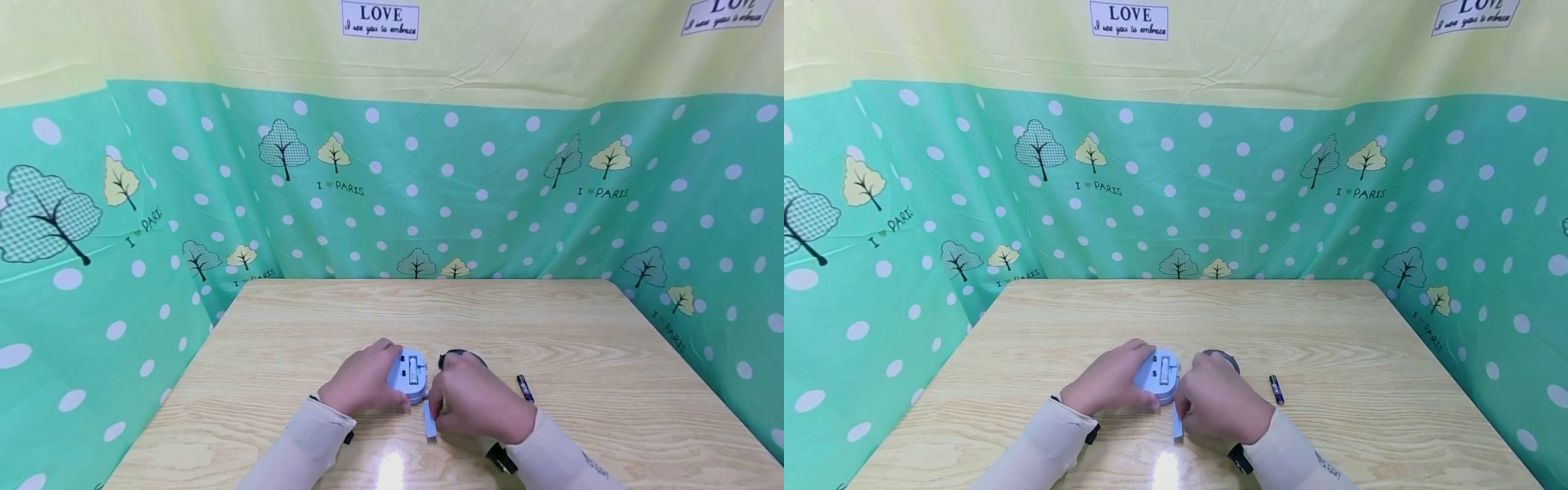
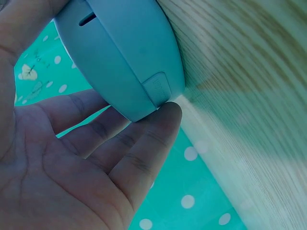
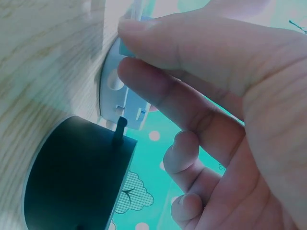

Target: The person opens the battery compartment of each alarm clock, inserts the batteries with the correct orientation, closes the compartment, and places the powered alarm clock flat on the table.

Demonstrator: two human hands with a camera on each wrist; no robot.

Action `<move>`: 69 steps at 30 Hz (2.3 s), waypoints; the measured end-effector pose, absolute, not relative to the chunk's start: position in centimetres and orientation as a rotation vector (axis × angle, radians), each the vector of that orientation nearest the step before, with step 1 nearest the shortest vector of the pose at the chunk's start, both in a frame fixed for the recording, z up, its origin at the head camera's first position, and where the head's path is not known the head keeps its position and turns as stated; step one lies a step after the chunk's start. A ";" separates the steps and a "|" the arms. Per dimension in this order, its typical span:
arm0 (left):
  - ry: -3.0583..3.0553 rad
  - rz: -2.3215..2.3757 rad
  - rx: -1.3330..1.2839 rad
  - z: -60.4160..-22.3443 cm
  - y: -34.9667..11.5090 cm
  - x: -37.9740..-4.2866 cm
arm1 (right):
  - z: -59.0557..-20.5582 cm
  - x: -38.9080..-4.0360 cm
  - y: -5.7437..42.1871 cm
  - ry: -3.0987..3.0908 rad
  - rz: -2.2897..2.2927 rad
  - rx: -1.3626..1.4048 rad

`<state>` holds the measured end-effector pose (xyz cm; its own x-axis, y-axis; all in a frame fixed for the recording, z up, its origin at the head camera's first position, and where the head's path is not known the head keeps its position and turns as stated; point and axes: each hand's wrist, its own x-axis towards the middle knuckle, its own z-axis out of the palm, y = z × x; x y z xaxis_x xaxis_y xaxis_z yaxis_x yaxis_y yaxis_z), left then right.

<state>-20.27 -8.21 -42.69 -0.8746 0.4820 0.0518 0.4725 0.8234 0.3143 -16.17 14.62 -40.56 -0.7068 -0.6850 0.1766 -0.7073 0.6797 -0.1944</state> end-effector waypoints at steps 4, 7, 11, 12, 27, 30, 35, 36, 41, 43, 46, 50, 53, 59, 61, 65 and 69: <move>2.973 0.507 0.773 -42.7 -8.3 -20.3 | -40.3 -16.2 14.6 -2.822 0.399 1.133; 2.970 0.517 0.766 -42.6 -8.3 -20.3 | -40.1 -16.3 14.5 -2.844 0.415 1.105; 2.960 0.546 0.770 -42.5 -8.3 -20.2 | -40.0 -16.2 14.7 -2.847 0.431 1.103; 2.957 0.551 0.772 -42.5 -8.2 -20.1 | -40.0 -16.2 14.8 -2.843 0.434 1.105; 2.961 0.551 0.785 -42.8 -8.3 -20.4 | -39.5 -16.8 14.7 -2.773 0.403 1.123; 2.957 0.551 0.776 -42.8 -8.2 -20.3 | -39.3 -16.9 14.8 -2.760 0.399 1.109; 2.951 0.548 0.767 -42.6 -8.2 -20.2 | -38.8 -17.3 14.5 -2.747 0.422 1.073; 2.952 0.547 0.768 -42.5 -8.2 -20.2 | -38.7 -17.4 14.4 -2.747 0.429 1.068; 2.953 0.534 0.762 -42.6 -8.2 -20.2 | -38.4 -18.0 14.1 -2.725 0.425 1.045; 2.949 0.534 0.754 -42.6 -8.2 -20.2 | -38.4 -18.3 14.0 -2.704 0.407 1.043; 2.948 0.536 0.754 -42.6 -8.2 -20.2 | -38.7 -18.6 14.0 -2.684 0.400 1.029; 2.952 0.530 0.762 -42.7 -8.2 -20.3 | -39.3 -19.0 14.0 -2.669 0.392 0.986; 2.952 0.527 0.761 -42.7 -8.2 -20.3 | -39.7 -19.3 13.9 -2.660 0.372 0.961; 2.960 0.518 0.757 -42.7 -8.3 -20.3 | -40.3 -19.9 13.8 -2.616 0.336 0.951; 2.960 0.515 0.750 -42.6 -8.3 -20.3 | -40.5 -20.1 13.7 -2.606 0.332 0.951; 2.951 0.520 0.744 -42.7 -8.4 -20.3 | -40.9 -20.2 13.6 -2.602 0.332 0.946; 2.948 0.526 0.747 -42.7 -8.4 -20.2 | -41.2 -20.3 13.5 -2.596 0.335 0.949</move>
<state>-20.22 -8.41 -42.66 -0.8813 0.4717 0.0293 0.4527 0.8248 0.3387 -20.28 13.51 -41.18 -0.7119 -0.5735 0.4054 -0.6576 0.7470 -0.0979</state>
